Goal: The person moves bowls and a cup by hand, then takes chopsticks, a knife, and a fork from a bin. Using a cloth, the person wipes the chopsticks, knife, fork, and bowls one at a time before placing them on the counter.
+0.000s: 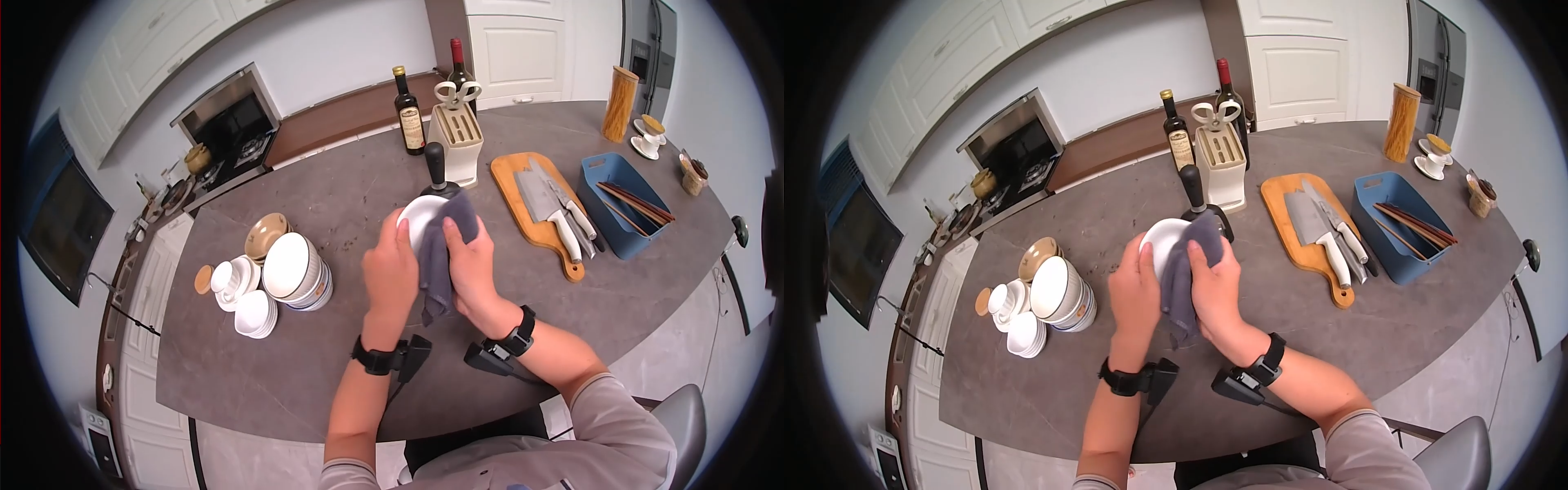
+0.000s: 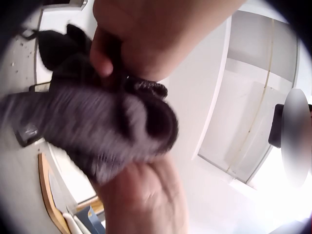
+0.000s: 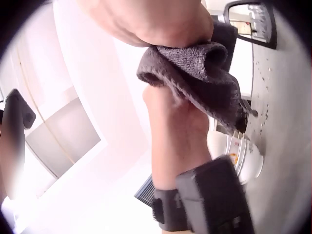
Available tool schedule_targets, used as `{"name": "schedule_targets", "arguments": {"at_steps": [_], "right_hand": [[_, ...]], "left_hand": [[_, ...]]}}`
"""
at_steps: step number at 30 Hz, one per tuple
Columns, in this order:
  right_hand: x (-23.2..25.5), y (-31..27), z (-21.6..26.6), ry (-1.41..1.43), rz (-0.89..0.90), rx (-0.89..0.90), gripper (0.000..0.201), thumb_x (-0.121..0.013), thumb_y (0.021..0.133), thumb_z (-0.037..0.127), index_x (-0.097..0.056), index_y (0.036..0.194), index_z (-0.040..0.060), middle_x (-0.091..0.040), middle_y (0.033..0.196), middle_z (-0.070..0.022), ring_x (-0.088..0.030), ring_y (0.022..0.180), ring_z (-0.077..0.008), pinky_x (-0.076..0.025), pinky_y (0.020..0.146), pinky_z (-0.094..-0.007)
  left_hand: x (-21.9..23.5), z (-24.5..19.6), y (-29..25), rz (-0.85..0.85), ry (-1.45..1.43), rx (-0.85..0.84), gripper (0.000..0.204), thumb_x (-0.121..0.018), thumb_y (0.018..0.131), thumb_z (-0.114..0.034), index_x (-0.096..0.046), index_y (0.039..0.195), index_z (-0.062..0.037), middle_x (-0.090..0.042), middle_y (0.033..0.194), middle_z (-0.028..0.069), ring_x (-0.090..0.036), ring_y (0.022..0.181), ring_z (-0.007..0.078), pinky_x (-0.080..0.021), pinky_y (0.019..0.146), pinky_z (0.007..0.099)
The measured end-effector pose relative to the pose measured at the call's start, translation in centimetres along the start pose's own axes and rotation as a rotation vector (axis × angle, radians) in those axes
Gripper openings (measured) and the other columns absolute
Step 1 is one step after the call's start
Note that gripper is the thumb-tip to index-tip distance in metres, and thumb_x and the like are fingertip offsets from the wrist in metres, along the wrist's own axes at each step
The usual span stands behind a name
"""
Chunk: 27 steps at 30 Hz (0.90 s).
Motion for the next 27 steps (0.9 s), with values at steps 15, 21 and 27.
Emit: {"name": "schedule_targets", "arguments": {"at_steps": [15, 21, 27], "right_hand": [[0.1, 1.2, 3.0, -0.452, 0.464, -0.053, 0.024, -0.058, 0.09, 0.006, -0.056, 0.112, -0.0028, -0.065, 0.09, -0.0055, -0.058, 0.076, -0.0067, -0.048, 0.064, -0.0217], [-0.3, 0.0, 1.7, -0.083, 0.073, 0.096, 0.022, -0.054, 0.094, 0.01, -0.052, 0.113, -0.0002, -0.061, 0.097, -0.0044, -0.057, 0.084, -0.008, -0.048, 0.073, -0.0238], [1.8, 3.3, 2.4, -0.178, 0.237, -0.131, 0.022, -0.057, 0.093, 0.011, -0.054, 0.11, -0.0025, -0.063, 0.094, -0.0052, -0.059, 0.085, -0.0095, -0.049, 0.075, -0.0259]], "left_hand": [[1.6, -1.0, 0.1, 0.122, 0.093, -0.014, 0.03, -0.044, 0.097, -0.026, -0.056, 0.119, -0.009, -0.063, 0.069, 0.0167, -0.065, 0.062, 0.0315, -0.048, 0.057, 0.0372], [-0.3, -0.1, -0.1, -0.07, -0.146, 0.112, 0.03, -0.042, 0.098, -0.027, -0.053, 0.121, -0.0119, -0.064, 0.077, 0.0216, -0.061, 0.072, 0.0418, -0.048, 0.062, 0.046], [-0.6, 0.7, -0.6, 0.092, -0.364, 0.167, 0.03, -0.043, 0.095, -0.02, -0.051, 0.119, -0.004, -0.066, 0.075, 0.0183, -0.065, 0.068, 0.0374, -0.05, 0.064, 0.0421]]}}
Point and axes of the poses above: each hand's wrist, its own y-axis towards the middle knuckle, its own x-axis out of the back of the hand, z = x × y, the point moved 3 cm from there along y, towards the middle knuckle
